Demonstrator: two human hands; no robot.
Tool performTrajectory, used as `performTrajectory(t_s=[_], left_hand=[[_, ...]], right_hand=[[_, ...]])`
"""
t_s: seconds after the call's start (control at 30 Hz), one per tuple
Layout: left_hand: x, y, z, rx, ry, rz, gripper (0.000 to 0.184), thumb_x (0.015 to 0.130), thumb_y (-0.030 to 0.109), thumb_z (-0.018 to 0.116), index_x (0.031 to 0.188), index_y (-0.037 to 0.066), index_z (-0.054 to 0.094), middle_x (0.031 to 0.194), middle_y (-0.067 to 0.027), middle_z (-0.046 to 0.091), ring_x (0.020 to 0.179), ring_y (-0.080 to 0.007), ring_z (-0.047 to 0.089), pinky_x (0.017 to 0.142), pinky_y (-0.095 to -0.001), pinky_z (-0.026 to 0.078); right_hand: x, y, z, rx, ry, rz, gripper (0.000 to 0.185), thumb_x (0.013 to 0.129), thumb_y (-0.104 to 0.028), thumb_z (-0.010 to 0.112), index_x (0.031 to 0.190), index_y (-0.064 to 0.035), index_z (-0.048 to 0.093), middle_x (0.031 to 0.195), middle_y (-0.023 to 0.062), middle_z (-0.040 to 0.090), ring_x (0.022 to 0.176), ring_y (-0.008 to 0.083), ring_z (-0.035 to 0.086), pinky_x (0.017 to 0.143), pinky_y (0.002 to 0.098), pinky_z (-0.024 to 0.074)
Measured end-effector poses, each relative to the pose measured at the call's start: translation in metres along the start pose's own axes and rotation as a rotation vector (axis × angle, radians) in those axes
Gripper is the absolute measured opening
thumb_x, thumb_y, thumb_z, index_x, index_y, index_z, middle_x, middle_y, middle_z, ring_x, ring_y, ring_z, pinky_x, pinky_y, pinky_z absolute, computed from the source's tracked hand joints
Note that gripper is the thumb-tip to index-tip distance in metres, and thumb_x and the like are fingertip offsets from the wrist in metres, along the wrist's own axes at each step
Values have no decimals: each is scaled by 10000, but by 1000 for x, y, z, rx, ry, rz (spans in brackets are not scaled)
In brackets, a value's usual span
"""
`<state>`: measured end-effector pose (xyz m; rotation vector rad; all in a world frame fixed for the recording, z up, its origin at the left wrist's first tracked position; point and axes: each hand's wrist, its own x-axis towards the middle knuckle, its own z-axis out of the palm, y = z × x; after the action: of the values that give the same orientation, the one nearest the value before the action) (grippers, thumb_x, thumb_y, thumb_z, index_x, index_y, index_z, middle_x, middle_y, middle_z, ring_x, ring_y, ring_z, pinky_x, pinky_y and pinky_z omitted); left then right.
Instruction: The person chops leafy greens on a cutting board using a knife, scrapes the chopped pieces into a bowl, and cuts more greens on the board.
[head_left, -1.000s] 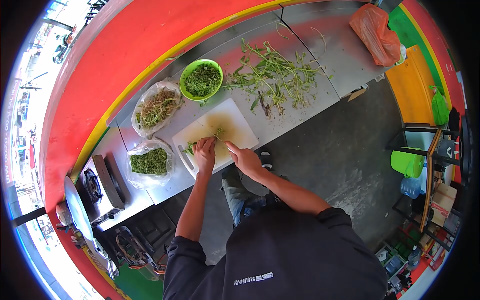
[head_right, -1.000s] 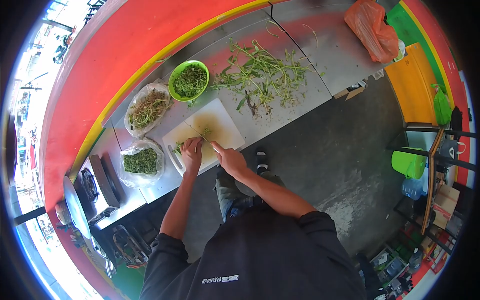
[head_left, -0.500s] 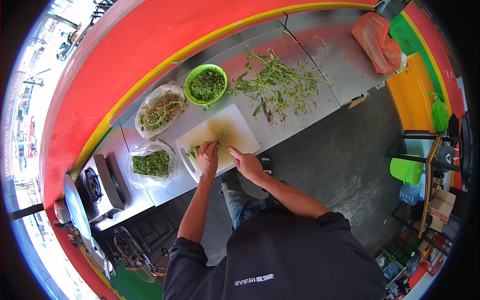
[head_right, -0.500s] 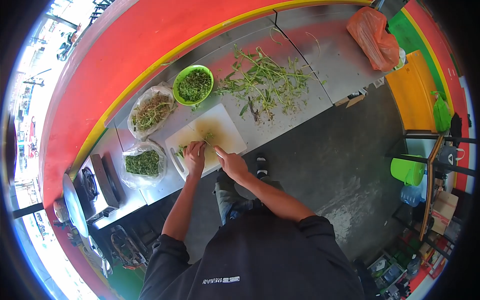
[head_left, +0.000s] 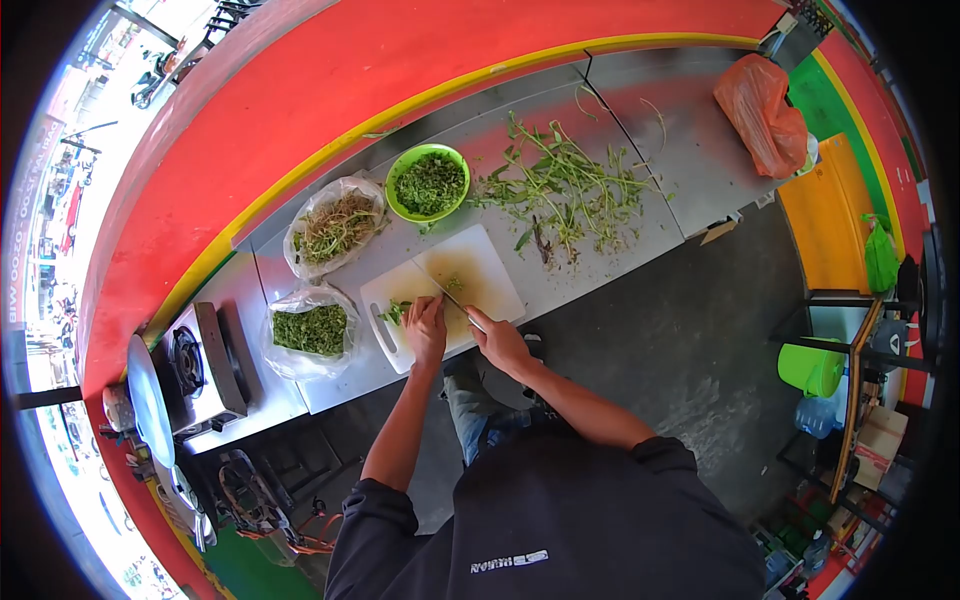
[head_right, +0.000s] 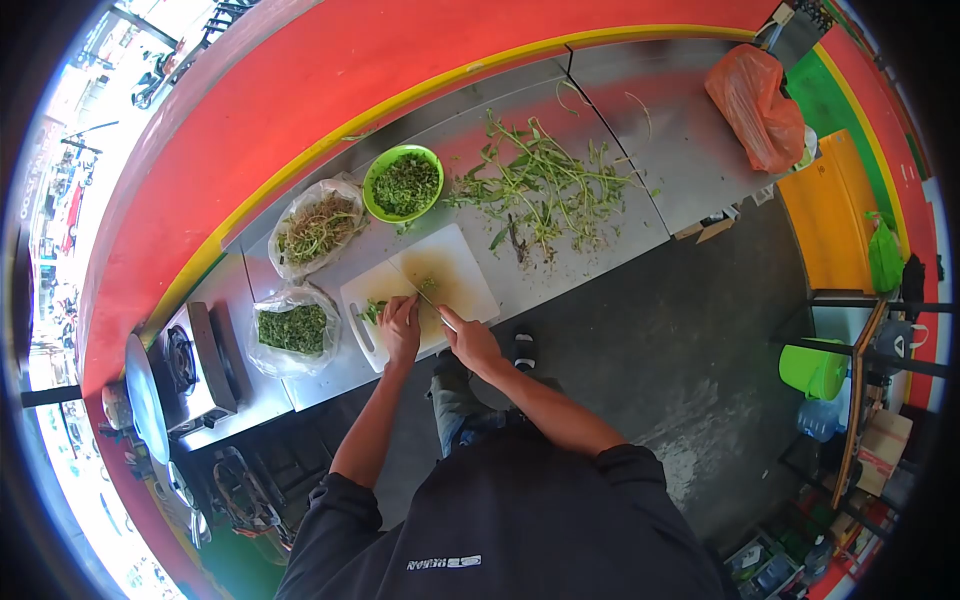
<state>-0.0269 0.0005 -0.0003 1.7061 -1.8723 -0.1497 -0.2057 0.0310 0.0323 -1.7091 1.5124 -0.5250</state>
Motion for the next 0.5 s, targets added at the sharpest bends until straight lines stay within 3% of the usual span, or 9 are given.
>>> performTrajectory(t_s=[0.2, 0.5], left_hand=[[2, 5, -3, -7, 17, 4, 158, 893, 115, 670, 1038, 102, 731, 920, -23, 639, 882, -226, 628, 770, -385, 397], [3, 15, -4, -62, 69, -87, 138, 887, 122, 676, 1004, 100, 746, 897, -28, 648, 875, -223, 634, 766, -382, 396]], right_hand=[[11, 5, 10, -66, 63, -118, 402, 985, -230, 574, 1377, -154, 523, 718, 262, 655, 666, 454, 656, 593, 537, 522], [6, -1, -1, 2, 1, -57, 436, 985, -252, 572, 1406, -163, 499, 753, 284, 659, 732, 476, 660, 637, 563, 527]])
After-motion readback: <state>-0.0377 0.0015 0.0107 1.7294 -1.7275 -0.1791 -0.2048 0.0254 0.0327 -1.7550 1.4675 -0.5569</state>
